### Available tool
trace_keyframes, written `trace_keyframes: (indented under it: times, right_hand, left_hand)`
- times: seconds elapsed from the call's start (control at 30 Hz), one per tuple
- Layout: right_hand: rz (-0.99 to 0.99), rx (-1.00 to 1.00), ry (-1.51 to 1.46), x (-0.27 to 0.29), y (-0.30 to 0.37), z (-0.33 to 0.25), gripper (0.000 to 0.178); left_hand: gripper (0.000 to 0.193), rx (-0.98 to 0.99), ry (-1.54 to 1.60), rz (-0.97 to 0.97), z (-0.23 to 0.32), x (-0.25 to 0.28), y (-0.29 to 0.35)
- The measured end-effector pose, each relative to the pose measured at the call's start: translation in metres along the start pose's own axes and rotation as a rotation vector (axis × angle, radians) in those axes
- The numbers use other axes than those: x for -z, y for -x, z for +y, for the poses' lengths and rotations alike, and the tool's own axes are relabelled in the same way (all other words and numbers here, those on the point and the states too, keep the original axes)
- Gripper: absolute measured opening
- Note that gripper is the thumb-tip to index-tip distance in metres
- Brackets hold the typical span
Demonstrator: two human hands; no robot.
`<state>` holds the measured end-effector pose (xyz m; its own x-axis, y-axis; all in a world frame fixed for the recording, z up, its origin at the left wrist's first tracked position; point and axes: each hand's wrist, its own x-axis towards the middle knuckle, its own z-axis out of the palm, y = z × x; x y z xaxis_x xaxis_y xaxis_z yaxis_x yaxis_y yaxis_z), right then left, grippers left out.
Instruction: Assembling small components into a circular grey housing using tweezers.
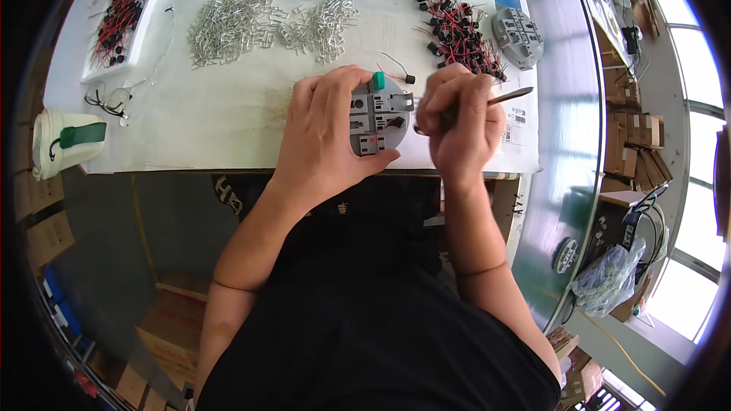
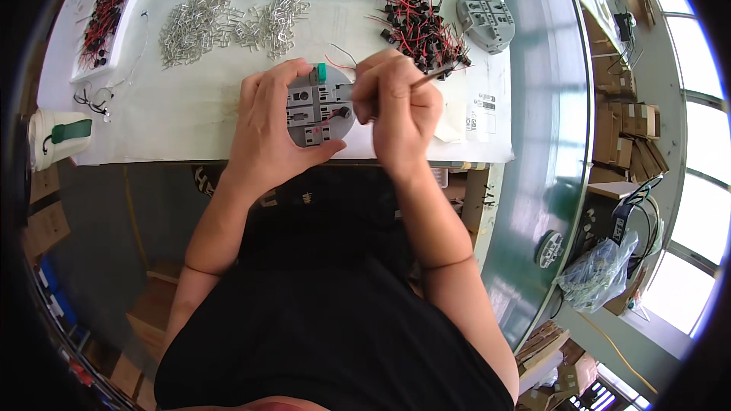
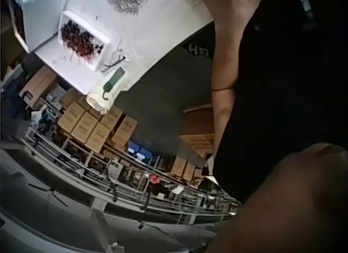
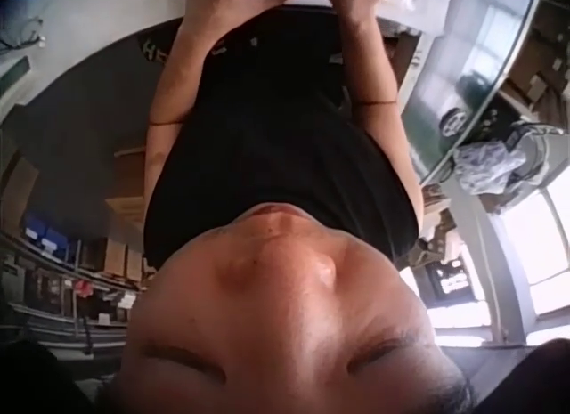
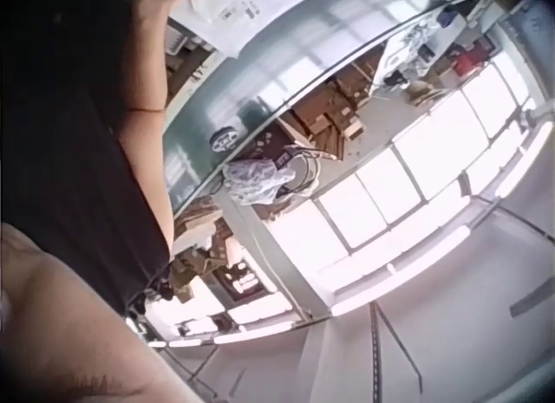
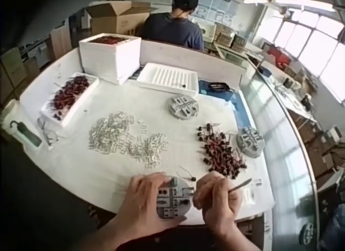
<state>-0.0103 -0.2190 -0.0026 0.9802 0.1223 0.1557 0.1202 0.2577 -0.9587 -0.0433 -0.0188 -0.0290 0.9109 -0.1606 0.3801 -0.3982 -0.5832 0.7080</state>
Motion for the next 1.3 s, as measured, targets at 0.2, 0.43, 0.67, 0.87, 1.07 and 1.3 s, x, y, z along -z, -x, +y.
trace_keyframes:
  times: [0.2, 0.43, 0.67, 0.87, 1.07, 1.3]
  right_hand:
    - [-0.180, 0.102, 0.502, -0.004, -0.002, -0.020, 0.018]
    - [-0.296, 0.081, 0.918, 0.021, 0.005, -0.012, 0.027]
    - [-0.314, 0.114, 0.979, 0.019, 0.003, -0.010, 0.023]
    - [-0.355, 0.179, 1.130, 0.009, 0.003, -0.025, 0.016]
    - [-0.390, 0.203, 1.278, -0.002, 0.004, -0.033, 0.018]
    - [-0.299, 0.020, 1.405, -0.011, 0.005, -0.035, 0.017]
  left_hand:
    - [0.093, -0.026, -0.046, -0.011, -0.006, 0.001, 0.004]
    - [0.089, -0.011, -0.040, -0.023, -0.004, 0.001, 0.001]
    - [0.089, -0.019, -0.044, -0.025, -0.004, -0.001, 0.001]
    - [0.088, -0.020, -0.051, -0.014, -0.004, -0.001, 0.003]
    - [0.089, -0.001, -0.061, -0.036, -0.004, -0.001, 0.002]
    - [0.090, 0.009, -0.069, -0.026, -0.005, -0.002, -0.001]
